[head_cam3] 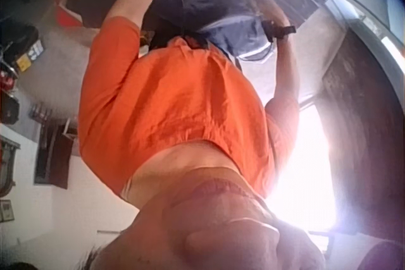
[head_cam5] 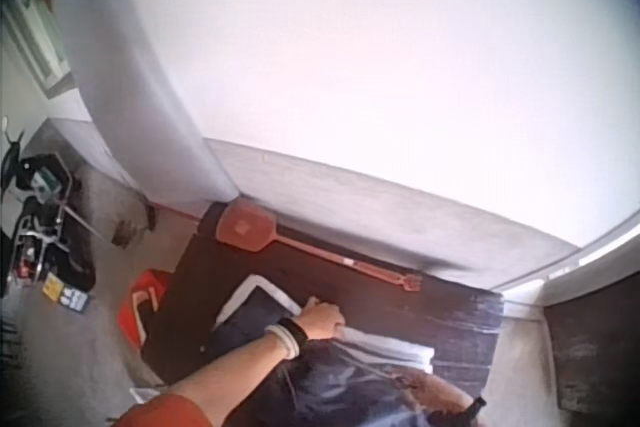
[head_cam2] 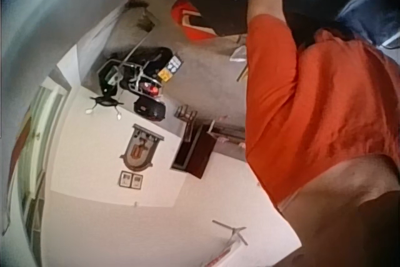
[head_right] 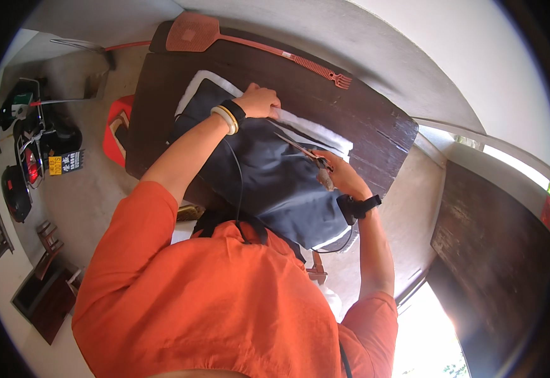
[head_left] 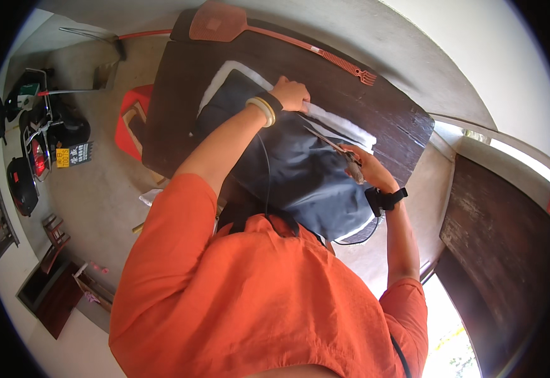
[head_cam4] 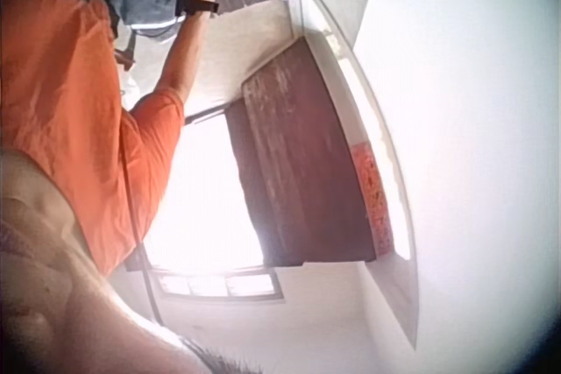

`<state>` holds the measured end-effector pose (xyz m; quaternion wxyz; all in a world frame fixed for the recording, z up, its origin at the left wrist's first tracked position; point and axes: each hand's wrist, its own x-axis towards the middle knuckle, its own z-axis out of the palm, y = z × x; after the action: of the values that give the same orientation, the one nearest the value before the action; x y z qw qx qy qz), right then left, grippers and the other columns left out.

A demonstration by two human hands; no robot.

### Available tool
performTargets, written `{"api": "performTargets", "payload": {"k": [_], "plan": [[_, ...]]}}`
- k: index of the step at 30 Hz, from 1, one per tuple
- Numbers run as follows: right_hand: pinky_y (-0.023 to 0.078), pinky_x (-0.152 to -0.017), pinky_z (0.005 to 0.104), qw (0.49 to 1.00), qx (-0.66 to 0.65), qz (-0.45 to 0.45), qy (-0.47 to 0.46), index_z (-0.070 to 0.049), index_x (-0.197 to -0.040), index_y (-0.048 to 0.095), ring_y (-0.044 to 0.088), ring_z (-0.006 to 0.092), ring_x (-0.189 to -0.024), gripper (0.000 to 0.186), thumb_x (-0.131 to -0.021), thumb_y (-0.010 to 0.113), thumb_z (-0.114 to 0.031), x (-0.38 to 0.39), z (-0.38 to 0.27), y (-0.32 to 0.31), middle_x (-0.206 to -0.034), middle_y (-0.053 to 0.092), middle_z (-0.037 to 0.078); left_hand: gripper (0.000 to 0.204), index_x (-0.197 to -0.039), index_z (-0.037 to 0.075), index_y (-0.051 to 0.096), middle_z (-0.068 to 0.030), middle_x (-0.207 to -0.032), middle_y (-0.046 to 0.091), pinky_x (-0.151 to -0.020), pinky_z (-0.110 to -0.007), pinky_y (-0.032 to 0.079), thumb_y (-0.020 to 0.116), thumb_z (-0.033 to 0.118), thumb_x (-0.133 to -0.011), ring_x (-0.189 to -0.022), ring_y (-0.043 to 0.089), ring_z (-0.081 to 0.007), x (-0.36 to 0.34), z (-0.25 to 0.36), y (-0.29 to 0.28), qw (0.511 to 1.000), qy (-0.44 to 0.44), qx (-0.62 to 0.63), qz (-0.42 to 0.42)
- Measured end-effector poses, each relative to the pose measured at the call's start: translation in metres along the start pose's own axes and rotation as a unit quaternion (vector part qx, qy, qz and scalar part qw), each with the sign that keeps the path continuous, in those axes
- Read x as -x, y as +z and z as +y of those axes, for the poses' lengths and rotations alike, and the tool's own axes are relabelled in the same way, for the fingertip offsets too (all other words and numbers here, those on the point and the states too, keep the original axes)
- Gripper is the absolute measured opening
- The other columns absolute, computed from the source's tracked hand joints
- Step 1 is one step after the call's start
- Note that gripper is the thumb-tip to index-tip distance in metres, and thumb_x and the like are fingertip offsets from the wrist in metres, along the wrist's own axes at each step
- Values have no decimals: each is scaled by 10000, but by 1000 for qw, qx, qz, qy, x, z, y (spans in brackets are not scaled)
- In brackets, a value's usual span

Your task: The person places a piece of black fabric over white padding on a table and uses shears to cut the padding to match the shape of the fabric.

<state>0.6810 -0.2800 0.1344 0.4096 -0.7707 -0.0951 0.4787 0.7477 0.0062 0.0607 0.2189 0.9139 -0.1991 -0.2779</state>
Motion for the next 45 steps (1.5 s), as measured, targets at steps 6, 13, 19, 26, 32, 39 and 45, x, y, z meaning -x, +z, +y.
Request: {"api": "performTargets", "payload": {"k": [6,13,19,26,32,39,45], "plan": [[411,-650,243,999,-19,-34,-8,-116,-1279,433,483,97,-737,546,-763,579,-20,7,-8,-18,-795,532,22,307,-937,114,672,-89,-898,654,-825,-392,368,610,347,-746,-907,593,-263,-2,-19,-5,996,-31,83,-22],[380,-646,216,999,-36,-29,10,-117,-1270,443,450,75,-735,567,-740,610,-5,2,-19,-28,-784,501,-4,314,-937,116,671,-82,-897,662,-817,-371,398,624,358,-741,-903,602,-249,-2,-28,-7,989,-36,141,-24],[371,-655,208,997,-51,-57,-29,-129,-1286,418,430,77,-744,612,-733,663,-34,-56,-18,6,-823,479,-20,237,-869,154,684,-45,-854,609,-823,-388,371,633,335,-726,-879,574,-236,5,-14,0,994,-19,92,63],[371,-622,222,987,-134,-59,-63,-81,-1280,410,422,77,-694,608,-737,684,-58,-103,-27,38,-784,470,-14,62,-724,198,689,-8,-804,532,-945,-433,270,640,184,-688,-905,505,-193,17,15,13,970,-18,-27,243],[284,-549,204,984,-169,-36,-33,-56,-1203,454,368,53,-631,585,-702,753,-108,-113,-41,47,-727,396,-50,96,-667,179,689,-10,-750,544,-958,-451,270,604,134,-669,-867,509,-194,24,16,19,954,-32,-23,296],[237,-513,197,997,-77,-16,0,-55,-1193,485,350,26,-597,597,-685,779,-161,-110,-55,40,-671,385,-72,87,-617,177,674,16,-695,548,-990,-479,252,608,135,-654,-814,522,-182,22,10,14,949,-13,-14,316],[286,-531,199,992,-96,-41,-68,-64,-1291,386,391,42,-612,674,-734,746,-183,-108,-50,44,-703,426,-47,61,-625,185,671,12,-706,541,-999,-486,233,624,156,-652,-814,520,-179,25,3,12,947,-27,-12,319]]}}
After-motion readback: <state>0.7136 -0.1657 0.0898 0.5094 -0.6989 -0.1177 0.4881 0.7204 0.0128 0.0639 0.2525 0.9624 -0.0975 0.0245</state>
